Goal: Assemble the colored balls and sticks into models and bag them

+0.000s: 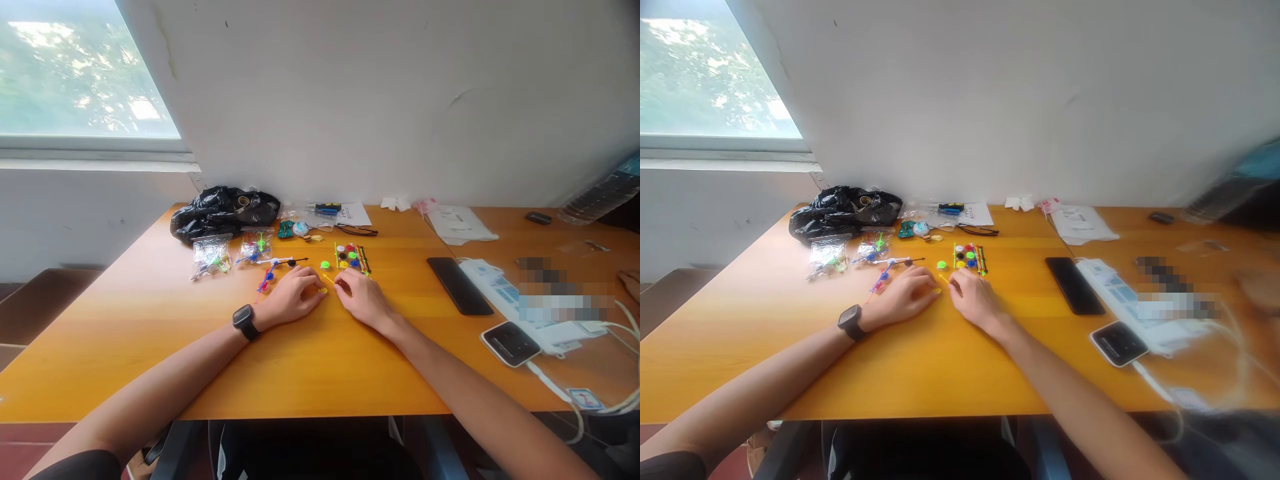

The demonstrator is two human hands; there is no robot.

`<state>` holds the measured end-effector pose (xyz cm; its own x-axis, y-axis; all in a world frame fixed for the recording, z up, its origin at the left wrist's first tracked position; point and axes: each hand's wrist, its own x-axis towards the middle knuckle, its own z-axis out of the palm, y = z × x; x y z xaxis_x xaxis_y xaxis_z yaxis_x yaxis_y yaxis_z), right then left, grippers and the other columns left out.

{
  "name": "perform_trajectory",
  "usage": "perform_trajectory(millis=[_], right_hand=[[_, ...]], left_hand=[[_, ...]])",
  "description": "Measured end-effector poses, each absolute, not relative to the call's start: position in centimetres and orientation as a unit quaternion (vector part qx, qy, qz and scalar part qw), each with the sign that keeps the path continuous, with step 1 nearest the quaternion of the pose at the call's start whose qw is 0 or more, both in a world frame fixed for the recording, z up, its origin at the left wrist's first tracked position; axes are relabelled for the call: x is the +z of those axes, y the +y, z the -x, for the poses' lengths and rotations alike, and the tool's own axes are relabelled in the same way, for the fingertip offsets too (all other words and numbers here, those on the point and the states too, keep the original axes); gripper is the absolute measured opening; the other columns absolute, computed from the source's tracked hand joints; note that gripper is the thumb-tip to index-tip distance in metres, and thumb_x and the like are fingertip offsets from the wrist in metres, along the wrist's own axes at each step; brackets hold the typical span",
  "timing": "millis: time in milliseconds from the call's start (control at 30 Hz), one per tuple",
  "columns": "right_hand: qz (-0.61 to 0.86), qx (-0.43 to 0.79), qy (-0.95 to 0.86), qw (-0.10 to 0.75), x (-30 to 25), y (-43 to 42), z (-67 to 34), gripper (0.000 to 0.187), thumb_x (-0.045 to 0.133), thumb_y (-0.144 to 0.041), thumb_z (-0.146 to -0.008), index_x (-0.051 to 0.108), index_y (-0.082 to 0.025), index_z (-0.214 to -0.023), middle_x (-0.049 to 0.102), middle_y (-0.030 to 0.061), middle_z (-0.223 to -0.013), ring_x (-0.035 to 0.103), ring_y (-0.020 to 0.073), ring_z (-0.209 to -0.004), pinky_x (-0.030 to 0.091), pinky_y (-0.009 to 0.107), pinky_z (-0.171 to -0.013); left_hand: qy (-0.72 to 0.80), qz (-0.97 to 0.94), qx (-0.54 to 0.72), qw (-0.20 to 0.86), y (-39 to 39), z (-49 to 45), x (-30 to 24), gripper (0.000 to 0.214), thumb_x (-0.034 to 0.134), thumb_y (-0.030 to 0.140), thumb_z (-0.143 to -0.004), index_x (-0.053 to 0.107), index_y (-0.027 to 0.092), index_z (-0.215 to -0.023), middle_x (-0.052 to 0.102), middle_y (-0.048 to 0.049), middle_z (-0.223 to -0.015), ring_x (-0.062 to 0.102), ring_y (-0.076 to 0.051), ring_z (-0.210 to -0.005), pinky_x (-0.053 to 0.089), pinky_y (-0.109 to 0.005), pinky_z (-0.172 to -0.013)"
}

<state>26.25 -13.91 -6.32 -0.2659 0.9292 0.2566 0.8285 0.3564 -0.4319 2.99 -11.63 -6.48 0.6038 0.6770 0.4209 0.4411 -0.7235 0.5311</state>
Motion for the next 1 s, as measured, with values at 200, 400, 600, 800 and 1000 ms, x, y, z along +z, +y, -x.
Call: perform_trajectory(millis=[200,400,600,800,1000], right_hand=[[0.559,0.102,-0.787,0.239,-6.3,-13.9,-26.3,0.011,0.058,-0.014,-0.096,0.063,-0.022,-0.092,0.068,0.0035,-0.094,0.061,0.0186,-0.078,0.037,0.029,-0.068],[0.549,0.1,-0.792,0.247,-6.7,-13.8,-26.4,0.011,0.058,-0.015,-0.098,0.062,-0.023,-0.092,0.068,0.0033,-0.094,0.061,0.0186,-0.078,0.036,0.029,-0.067],[0.539,0.102,-0.798,0.248,-6.9,-13.6,-26.5,0.011,0.057,-0.015,-0.099,0.062,-0.024,-0.094,0.068,0.0034,-0.095,0.062,0.0188,-0.08,0.035,0.029,-0.067],[0.539,0.105,-0.798,0.25,-6.8,-13.5,-26.5,0.011,0.058,-0.015,-0.099,0.063,-0.023,-0.094,0.068,0.0036,-0.095,0.062,0.0192,-0.08,0.036,0.03,-0.068],[0.542,0.111,-0.795,0.249,-6.8,-13.5,-26.5,0.01,0.059,-0.017,-0.1,0.064,-0.024,-0.094,0.069,0.0032,-0.097,0.063,0.0189,-0.081,0.036,0.029,-0.069]], left_hand=[[0.329,-0.867,0.315,0.203,-11.6,-3.0,-6.5,0.006,0.073,0.023,-0.092,0.069,0.022,-0.096,0.073,-0.0066,-0.102,0.066,-0.025,-0.098,0.053,-0.039,-0.09],[0.356,-0.86,0.313,0.187,-11.9,-3.5,-6.3,0.009,0.075,0.019,-0.087,0.07,0.023,-0.093,0.073,-0.0055,-0.099,0.065,-0.025,-0.093,0.052,-0.038,-0.085],[0.385,-0.864,0.294,0.138,-12.9,-4.4,-5.9,0.013,0.071,0.012,-0.081,0.071,0.022,-0.09,0.071,-0.0057,-0.095,0.061,-0.025,-0.088,0.051,-0.039,-0.081],[0.398,-0.856,0.3,0.137,-12.8,-4.4,-6.0,0.011,0.073,0.015,-0.082,0.077,0.022,-0.09,0.072,-0.0069,-0.095,0.062,-0.026,-0.092,0.052,-0.04,-0.081],[0.385,-0.844,0.3,0.22,-11.2,-3.1,-6.1,0.009,0.079,0.033,-0.09,0.084,0.025,-0.089,0.075,-0.0063,-0.106,0.068,-0.024,-0.095,0.051,-0.043,-0.094]])
